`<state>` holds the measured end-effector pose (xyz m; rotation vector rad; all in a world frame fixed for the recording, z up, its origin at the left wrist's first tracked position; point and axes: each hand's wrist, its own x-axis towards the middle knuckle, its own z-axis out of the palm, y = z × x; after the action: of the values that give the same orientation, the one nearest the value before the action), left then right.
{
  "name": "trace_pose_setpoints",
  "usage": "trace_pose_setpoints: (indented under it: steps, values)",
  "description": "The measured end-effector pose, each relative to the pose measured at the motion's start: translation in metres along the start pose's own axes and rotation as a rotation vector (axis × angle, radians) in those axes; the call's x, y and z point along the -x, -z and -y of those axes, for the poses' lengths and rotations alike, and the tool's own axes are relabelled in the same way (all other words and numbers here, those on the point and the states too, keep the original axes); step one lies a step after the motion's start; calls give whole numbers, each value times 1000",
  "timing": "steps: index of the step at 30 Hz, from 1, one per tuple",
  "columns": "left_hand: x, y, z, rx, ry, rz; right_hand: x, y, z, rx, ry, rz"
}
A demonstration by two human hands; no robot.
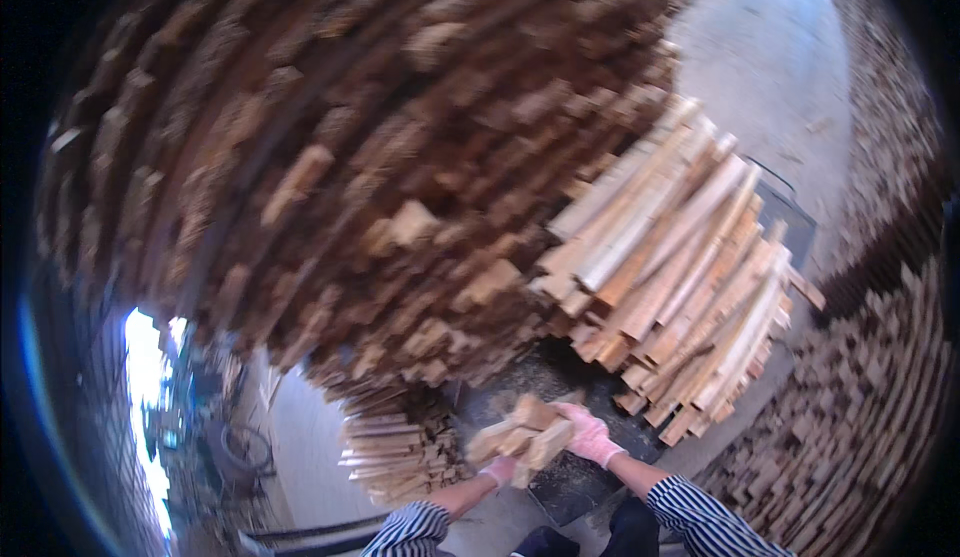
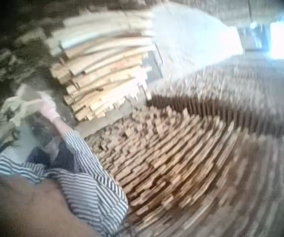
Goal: The person picks up wooden planks from a pile and stacks them onto a growing stack in a warehouse. The person wears gloves and handles the planks one by one or in small groups, placing them carefully on top of the existing stack.
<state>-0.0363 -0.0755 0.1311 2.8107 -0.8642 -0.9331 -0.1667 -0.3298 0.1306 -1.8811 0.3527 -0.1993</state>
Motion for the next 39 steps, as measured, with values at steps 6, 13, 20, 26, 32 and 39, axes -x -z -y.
trace_pose_setpoints:
  steps: [6, 13, 20, 26, 32, 39]
  values:
    - [-20, -28, -12, 345, 17, -5, -23, -20, 20, -163, -7, 57]
    - [32, 167, -144, 779, -19, -76, -34, 69, 131, 85, -236, 98]
    - [116, 368, -241, 2151, 81, 513, -31, 154, 144, -405, -47, 224]
    - [143, 462, -255, 973, -732, -259, -58, 272, 380, -167, 113, -34]
    - [193, 574, -309, 1198, -807, -49, -85, 354, 604, -92, 206, -221]
    - [229, 705, -343, 1647, -881, -269, -158, 484, 792, -261, 310, -312]
